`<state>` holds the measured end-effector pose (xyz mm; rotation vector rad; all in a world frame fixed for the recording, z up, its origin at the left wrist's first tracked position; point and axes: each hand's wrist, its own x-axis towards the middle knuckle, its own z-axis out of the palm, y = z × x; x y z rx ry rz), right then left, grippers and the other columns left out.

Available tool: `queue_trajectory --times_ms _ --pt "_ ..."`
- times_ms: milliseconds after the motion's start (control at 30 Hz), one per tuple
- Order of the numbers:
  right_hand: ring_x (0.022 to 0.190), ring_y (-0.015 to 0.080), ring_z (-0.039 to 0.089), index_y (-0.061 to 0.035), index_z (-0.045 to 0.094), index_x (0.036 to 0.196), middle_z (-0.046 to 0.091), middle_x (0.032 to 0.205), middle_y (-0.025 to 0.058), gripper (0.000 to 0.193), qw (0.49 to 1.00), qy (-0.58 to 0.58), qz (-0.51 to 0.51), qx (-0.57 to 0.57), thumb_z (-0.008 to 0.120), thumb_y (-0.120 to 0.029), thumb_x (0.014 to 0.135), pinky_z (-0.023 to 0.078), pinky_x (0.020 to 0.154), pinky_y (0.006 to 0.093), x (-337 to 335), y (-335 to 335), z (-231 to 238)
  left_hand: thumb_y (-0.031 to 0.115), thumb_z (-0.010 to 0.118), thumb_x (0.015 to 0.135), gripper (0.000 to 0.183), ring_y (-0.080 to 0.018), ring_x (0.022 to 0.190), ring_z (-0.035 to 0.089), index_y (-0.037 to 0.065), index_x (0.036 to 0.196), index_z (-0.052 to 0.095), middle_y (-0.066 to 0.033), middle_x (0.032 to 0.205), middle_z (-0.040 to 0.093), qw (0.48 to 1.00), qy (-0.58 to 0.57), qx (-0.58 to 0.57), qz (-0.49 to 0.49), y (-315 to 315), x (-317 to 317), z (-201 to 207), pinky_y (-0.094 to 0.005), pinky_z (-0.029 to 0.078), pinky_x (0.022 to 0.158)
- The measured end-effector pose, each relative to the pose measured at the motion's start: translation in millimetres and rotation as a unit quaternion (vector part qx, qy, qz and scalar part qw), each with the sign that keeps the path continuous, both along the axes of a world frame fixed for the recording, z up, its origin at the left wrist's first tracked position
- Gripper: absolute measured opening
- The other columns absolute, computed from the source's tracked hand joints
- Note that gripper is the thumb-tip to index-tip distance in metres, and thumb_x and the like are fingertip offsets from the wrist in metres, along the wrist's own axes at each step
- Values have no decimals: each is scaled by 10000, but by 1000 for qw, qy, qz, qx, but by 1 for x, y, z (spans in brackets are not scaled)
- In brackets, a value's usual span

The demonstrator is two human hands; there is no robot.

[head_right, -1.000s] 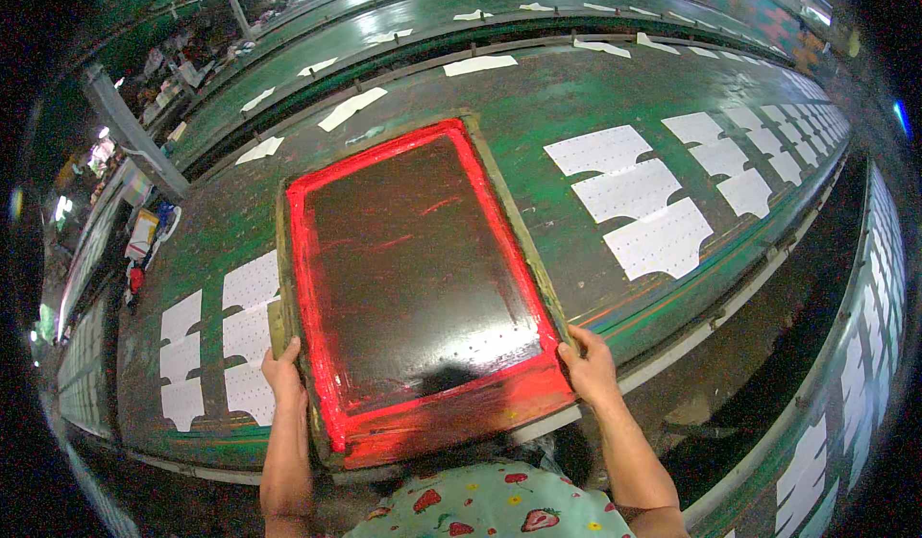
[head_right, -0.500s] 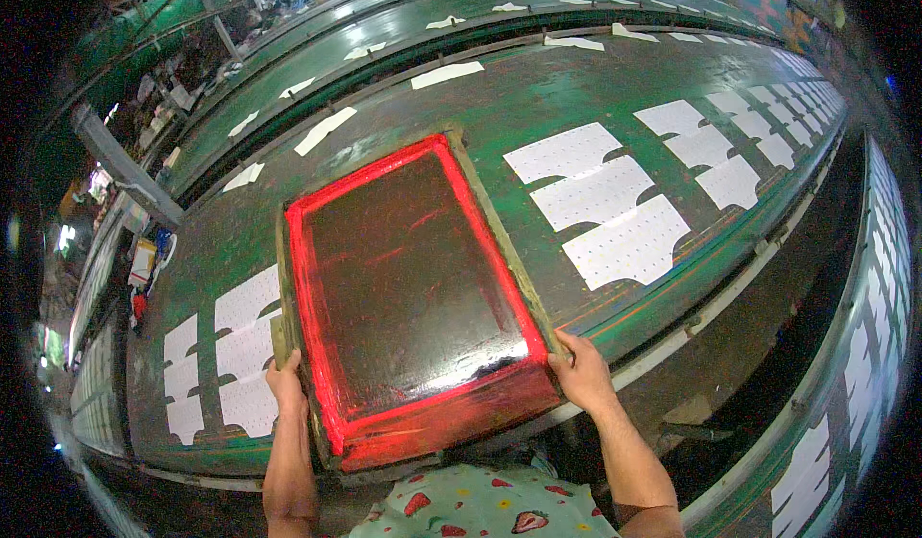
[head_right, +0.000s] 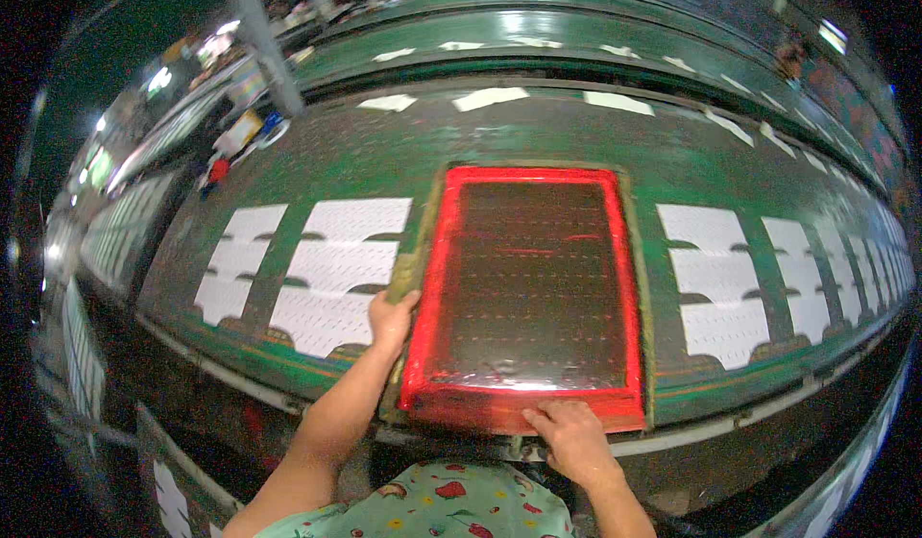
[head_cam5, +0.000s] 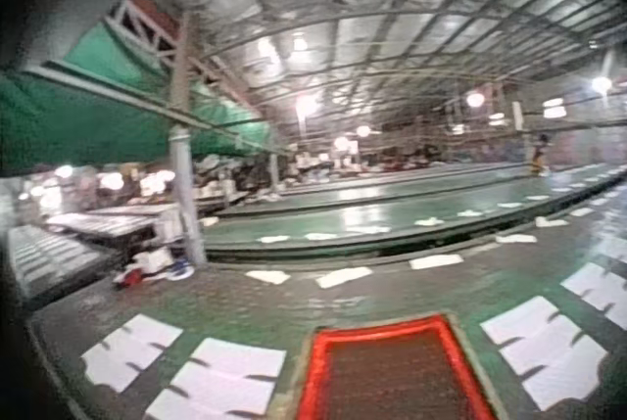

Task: The person performs screen printing by placing a red frame with mesh over white paper templates on a green conveyor belt. They use a squeegee to spread red ink across the mesh, then lift the frame to reveal printed patterns. The process repeats across multiple templates along the belt.

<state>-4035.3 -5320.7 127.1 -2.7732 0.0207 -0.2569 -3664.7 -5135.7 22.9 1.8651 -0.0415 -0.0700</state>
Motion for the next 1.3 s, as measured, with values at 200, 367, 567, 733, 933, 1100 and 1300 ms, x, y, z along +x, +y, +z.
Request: queue_trajectory --times_ms 200,367,567,733,933,1100,1300 --pt "1002 346 752 -137 785 1257 769 1117 115 465 991 93 -20 -93 780 -84 795 605 863 478 52 24 0 308 877 893 378 -387 1027 786 40 1148 799 -206 1062 815 998 -32 44 20 3 -4 9 -486 587 933" --pt "1020 378 764 -151 797 1227 783 1069 137 477 981 173 -28 -84 783 -81 755 617 887 511 69 11 23 334 854 895 355 -440 996 754 51 1102 800 -203 1003 795 989 -132 62 22 5 -2 11 -540 574 898" --pt "1007 353 763 -147 800 1255 789 1091 127 522 981 144 -52 -117 783 -42 744 614 868 480 50 42 5 276 748 982 351 -463 1150 682 35 1236 726 -235 1166 742 995 -100 9 -5 6 4 0 -553 521 1000" --pt "1014 329 743 -148 799 1262 770 1106 105 506 989 55 -58 -125 756 -46 768 591 866 466 56 45 -13 237 680 1026 345 -477 1181 675 2 1277 711 -263 1210 737 996 -88 1 -14 5 7 -7 -553 518 1027" --pt "971 343 719 -120 787 1262 731 1061 118 426 986 -31 -73 -148 699 -101 846 573 844 479 123 -4 -38 196 595 1075 365 -500 1227 666 -37 1339 693 -300 1287 727 995 -96 28 -9 6 9 -13 -548 512 1066" --pt "985 371 721 -128 791 1253 716 1051 148 436 982 -49 -76 -168 689 -22 843 581 854 496 212 -77 -48 218 540 1098 384 -499 1180 696 -56 1314 701 -314 1230 739 995 -105 -3 4 4 9 -16 -523 538 1041" --pt "1009 371 729 -110 787 1185 711 1036 147 372 974 -53 -75 -208 695 -14 838 591 888 494 318 -170 -58 284 469 1145 459 -475 1228 707 -55 1359 692 -309 1272 746 991 -110 74 18 5 10 -14 -515 552 1053"
